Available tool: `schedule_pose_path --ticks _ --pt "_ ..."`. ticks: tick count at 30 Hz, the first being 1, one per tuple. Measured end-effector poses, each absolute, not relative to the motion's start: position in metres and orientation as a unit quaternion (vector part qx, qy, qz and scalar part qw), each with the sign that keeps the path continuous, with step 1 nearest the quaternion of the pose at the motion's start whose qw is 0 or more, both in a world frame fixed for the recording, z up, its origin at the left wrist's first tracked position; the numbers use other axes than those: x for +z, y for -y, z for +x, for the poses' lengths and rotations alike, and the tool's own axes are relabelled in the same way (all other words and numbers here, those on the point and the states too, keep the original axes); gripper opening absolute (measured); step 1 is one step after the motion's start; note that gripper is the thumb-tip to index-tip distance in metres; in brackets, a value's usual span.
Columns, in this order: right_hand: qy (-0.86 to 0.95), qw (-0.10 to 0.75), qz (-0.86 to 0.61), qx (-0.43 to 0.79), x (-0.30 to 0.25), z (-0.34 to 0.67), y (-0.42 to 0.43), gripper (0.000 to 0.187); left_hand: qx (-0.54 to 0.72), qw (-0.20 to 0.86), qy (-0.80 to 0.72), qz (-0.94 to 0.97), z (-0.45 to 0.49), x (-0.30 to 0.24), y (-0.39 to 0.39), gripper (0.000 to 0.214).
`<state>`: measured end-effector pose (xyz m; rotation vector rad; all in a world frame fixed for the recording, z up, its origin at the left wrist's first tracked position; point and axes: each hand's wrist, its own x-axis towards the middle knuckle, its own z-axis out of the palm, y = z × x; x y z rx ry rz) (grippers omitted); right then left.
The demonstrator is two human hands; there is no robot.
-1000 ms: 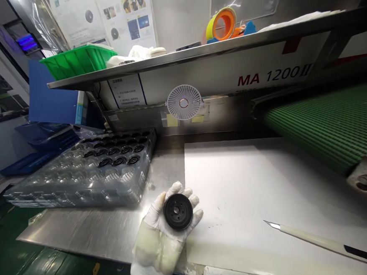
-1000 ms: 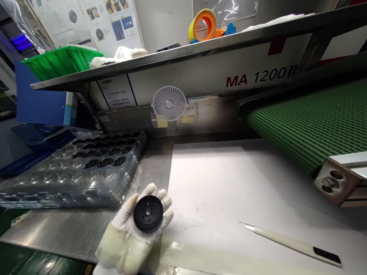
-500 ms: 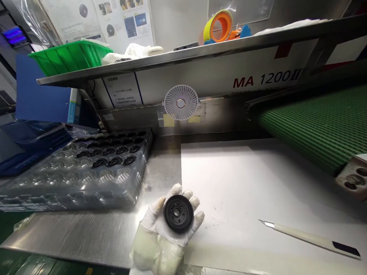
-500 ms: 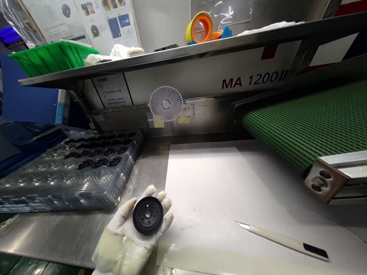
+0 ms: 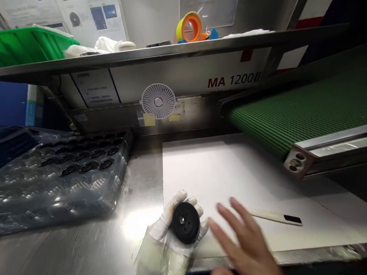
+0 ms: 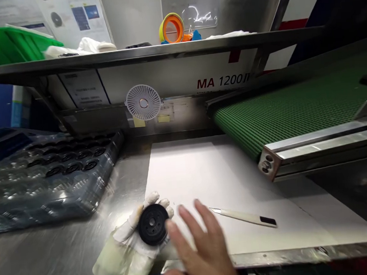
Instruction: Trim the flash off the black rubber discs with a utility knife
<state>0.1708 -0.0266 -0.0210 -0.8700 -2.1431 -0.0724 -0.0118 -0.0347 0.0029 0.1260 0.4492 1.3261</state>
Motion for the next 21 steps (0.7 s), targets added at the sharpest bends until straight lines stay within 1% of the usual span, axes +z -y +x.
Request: schedule_pose_path --ticks 3,5,6,9,10,12,14,16,19,21 --pt "0.87 0.397 -0.289 -0.041 -0.02 0.134 0.017 0.053 0.594 0.778 -0.193 0.074 -0.014 -0.004 0.038 0.031" --pt "0.875 0.406 -0.257 -0.057 -0.023 0.121 0.015 0.048 0.583 0.786 -0.19 0.073 -0.019 -0.008 0.039 0.032" --pt "0.878 0.411 -0.236 -0.063 -0.024 0.12 0.015 0.042 0.58 0.789 -0.192 0.066 -0.022 -0.009 0.039 0.032" --pt "0.88 0.433 -0.19 -0.05 -0.029 0.136 0.013 0.013 0.6 0.779 -0.178 0.035 -0.03 -0.013 0.038 0.032" --pt "0.878 0.439 -0.19 -0.031 -0.032 0.145 0.011 0.009 0.612 0.774 -0.161 0.034 -0.032 -0.014 0.037 0.032" --pt "0.86 0.454 -0.232 0.021 -0.039 0.166 0.005 0.011 0.627 0.767 -0.125 0.046 -0.037 -0.014 0.035 0.035" --pt "0.828 0.463 -0.311 0.063 -0.05 0.185 -0.001 0.01 0.633 0.765 -0.105 0.061 -0.043 -0.015 0.034 0.037" --pt "0.786 0.472 -0.39 0.077 -0.062 0.199 -0.007 0.008 0.643 0.755 -0.099 0.079 -0.05 -0.016 0.032 0.037" --pt "0.701 0.491 -0.51 0.094 -0.076 0.207 -0.01 0.014 0.651 0.746 -0.087 0.107 -0.06 -0.019 0.029 0.037" --pt "0.694 0.496 -0.513 0.1 -0.078 0.204 -0.009 0.013 0.649 0.748 -0.08 0.113 -0.066 -0.02 0.026 0.038"
